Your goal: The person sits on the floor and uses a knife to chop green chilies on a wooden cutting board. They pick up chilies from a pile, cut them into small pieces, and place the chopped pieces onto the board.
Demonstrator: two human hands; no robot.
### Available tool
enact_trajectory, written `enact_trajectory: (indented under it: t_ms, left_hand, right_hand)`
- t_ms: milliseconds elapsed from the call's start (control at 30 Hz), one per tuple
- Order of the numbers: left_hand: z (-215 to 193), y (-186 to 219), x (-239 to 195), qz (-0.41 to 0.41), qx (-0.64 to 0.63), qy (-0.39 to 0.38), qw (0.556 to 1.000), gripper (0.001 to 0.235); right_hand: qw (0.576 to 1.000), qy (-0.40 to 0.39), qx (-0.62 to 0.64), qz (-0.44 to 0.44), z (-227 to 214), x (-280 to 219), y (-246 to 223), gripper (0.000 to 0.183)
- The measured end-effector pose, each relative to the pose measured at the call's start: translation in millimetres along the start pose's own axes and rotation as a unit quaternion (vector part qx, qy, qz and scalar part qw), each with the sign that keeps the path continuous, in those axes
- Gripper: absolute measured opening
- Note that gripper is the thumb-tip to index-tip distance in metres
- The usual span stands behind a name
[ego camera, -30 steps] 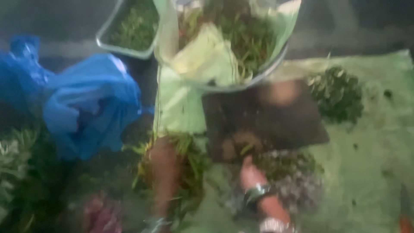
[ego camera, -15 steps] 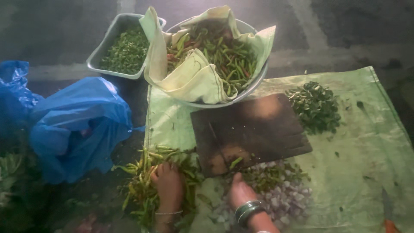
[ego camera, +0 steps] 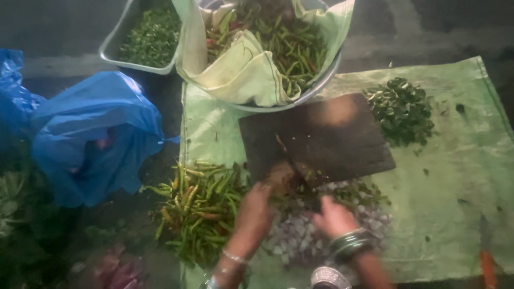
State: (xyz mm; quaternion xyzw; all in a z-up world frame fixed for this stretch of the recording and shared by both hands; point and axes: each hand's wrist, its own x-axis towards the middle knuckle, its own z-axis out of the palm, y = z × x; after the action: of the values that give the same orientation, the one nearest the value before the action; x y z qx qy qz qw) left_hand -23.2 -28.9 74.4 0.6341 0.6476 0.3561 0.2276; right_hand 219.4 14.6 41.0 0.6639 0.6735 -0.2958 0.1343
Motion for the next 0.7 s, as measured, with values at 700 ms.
enact_trajectory:
  t_ms: [700]
  left_hand:
    - [17,4,14,-0.032,0.123,-0.031,0.991,0.013]
  right_hand:
    - [0.996,-0.037,-0.073,-0.03,63,53,-18,0.063]
